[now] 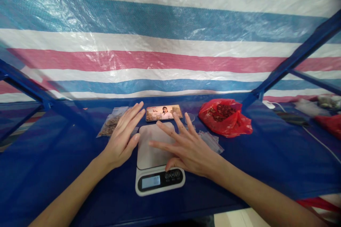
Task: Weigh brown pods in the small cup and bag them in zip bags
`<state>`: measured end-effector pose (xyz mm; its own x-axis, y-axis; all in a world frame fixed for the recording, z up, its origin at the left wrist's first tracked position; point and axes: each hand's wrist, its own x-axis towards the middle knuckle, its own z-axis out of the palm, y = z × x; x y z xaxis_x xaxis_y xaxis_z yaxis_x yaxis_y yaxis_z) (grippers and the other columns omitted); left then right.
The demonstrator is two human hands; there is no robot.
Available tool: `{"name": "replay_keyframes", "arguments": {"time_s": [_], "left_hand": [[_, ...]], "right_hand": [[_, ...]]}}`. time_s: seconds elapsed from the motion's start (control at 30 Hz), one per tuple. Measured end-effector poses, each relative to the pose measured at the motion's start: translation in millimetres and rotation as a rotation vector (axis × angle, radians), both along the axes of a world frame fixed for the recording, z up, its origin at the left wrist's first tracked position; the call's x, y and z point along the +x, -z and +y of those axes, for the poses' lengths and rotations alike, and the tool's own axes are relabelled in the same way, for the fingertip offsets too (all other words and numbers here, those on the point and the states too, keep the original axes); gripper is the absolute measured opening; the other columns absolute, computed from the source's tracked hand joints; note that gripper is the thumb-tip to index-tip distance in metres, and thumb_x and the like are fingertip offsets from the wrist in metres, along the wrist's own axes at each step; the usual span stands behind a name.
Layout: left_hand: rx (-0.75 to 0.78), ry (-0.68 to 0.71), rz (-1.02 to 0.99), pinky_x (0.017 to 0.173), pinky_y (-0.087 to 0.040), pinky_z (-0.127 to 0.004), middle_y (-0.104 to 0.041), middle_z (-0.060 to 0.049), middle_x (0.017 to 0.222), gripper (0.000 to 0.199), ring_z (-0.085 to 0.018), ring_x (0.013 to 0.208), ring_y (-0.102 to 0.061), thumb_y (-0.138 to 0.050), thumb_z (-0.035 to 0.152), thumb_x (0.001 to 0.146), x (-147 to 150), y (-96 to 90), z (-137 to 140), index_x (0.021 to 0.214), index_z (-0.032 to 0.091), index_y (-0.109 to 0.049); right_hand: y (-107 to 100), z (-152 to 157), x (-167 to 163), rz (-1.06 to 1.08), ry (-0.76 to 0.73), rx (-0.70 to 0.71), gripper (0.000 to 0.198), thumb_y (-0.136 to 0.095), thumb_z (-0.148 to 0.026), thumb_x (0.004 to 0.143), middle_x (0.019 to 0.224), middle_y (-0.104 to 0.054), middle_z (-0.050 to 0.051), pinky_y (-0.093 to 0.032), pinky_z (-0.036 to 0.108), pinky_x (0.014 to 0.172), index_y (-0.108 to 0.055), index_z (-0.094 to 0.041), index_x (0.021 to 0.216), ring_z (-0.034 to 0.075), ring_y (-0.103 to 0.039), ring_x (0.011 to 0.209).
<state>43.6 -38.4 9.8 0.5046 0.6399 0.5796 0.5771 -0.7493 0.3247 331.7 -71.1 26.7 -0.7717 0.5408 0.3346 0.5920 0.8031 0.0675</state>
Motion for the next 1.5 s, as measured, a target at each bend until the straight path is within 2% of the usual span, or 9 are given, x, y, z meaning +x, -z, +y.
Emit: {"name": "replay_keyframes", "arguments": {"time_s": [0.13, 0.33, 0.53, 0.7, 0.8, 0.97, 1.23, 1.37, 1.5], "left_hand": [[0.000, 0.050, 0.051, 0.131, -0.030, -0.053, -0.036, -0.013, 0.175, 0.060, -0.030, 0.160, -0.037, -0.039, 0.032, 0.110, 9.0, -4.5, 1.4, 0.169, 0.027, -0.027], [-0.033, 0.070, 0.014, 0.129, -0.034, -0.051, -0.043, -0.014, 0.171, 0.056, -0.029, 0.157, -0.041, -0.037, 0.035, 0.111, 16.4, -13.9, 7.4, 0.167, 0.027, -0.033], [0.039, 0.028, 0.035, 0.132, -0.028, -0.055, -0.029, -0.012, 0.178, 0.060, -0.031, 0.164, -0.030, -0.037, 0.031, 0.110, 13.9, -18.8, 19.1, 0.169, 0.029, -0.026], [0.204, -0.155, 0.275, 0.133, -0.008, -0.067, -0.014, -0.010, 0.182, 0.074, -0.037, 0.169, -0.008, -0.047, 0.034, 0.107, 0.3, -10.3, 22.2, 0.173, 0.031, -0.014], [0.237, -0.214, 0.364, 0.131, -0.003, -0.072, -0.010, -0.010, 0.182, 0.082, -0.041, 0.168, -0.003, -0.052, 0.042, 0.105, -3.5, -4.3, 20.7, 0.173, 0.031, -0.008], [0.225, -0.236, 0.414, 0.127, -0.001, -0.079, -0.012, -0.012, 0.181, 0.089, -0.047, 0.167, -0.003, -0.059, 0.054, 0.101, 3.3, 2.9, 21.5, 0.173, 0.033, -0.010], [0.185, -0.328, 0.402, 0.121, 0.001, -0.086, -0.011, -0.015, 0.181, 0.086, -0.051, 0.165, -0.002, -0.056, 0.061, 0.100, 4.8, 6.9, 25.7, 0.172, 0.032, -0.019], [0.226, -0.365, 0.375, 0.123, 0.001, -0.084, -0.011, -0.014, 0.181, 0.080, -0.048, 0.166, -0.007, -0.054, 0.056, 0.102, 1.5, 3.3, 26.7, 0.171, 0.033, -0.021], [0.297, -0.363, 0.348, 0.128, -0.001, -0.076, -0.015, -0.013, 0.181, 0.075, -0.042, 0.167, -0.015, -0.054, 0.049, 0.104, 2.0, -3.3, 23.4, 0.171, 0.033, -0.024]], "right_hand": [[-1.3, -2.9, -4.3, 0.002, 0.012, 0.047, 0.096, -0.072, -0.073, 0.086, 0.181, -0.019, 0.002, -0.016, 0.085, 0.123, -0.026, -0.050, 0.168, 0.052, -0.006, 0.164], [-8.8, -2.9, -16.8, 0.066, 0.091, 0.073, 0.106, -0.077, -0.072, 0.080, 0.182, -0.012, 0.014, -0.025, 0.088, 0.117, -0.022, -0.052, 0.169, 0.061, -0.008, 0.160], [-9.5, 5.3, -23.8, 0.090, 0.169, 0.075, 0.103, -0.079, -0.068, 0.082, 0.183, -0.008, 0.010, -0.023, 0.089, 0.116, -0.024, -0.054, 0.168, 0.062, -0.009, 0.160], [-1.1, 11.7, -19.8, 0.085, 0.224, 0.099, 0.100, -0.075, -0.066, 0.087, 0.182, -0.010, 0.007, -0.016, 0.090, 0.117, -0.023, -0.048, 0.170, 0.058, -0.006, 0.162], [3.6, 13.1, -14.4, 0.088, 0.268, 0.107, 0.096, -0.071, -0.067, 0.091, 0.182, -0.010, 0.007, -0.014, 0.089, 0.119, -0.022, -0.045, 0.171, 0.056, -0.006, 0.163], [6.0, 15.8, -6.0, 0.099, 0.320, 0.113, 0.092, -0.069, -0.064, 0.094, 0.182, -0.012, 0.006, -0.012, 0.086, 0.121, -0.023, -0.043, 0.171, 0.054, -0.005, 0.164], [11.3, 28.1, -0.9, 0.137, 0.388, 0.128, 0.082, -0.067, -0.054, 0.100, 0.182, -0.013, 0.008, -0.009, 0.082, 0.125, -0.028, -0.040, 0.171, 0.049, -0.003, 0.166], [13.4, 32.1, 0.1, 0.154, 0.407, 0.145, 0.079, -0.063, -0.053, 0.102, 0.182, -0.010, 0.008, -0.009, 0.080, 0.126, -0.027, -0.039, 0.171, 0.046, -0.002, 0.166], [12.8, 33.4, 0.5, 0.163, 0.408, 0.165, 0.074, -0.056, -0.053, 0.106, 0.182, -0.009, 0.009, -0.011, 0.078, 0.126, -0.027, -0.036, 0.172, 0.044, -0.002, 0.167]]}}
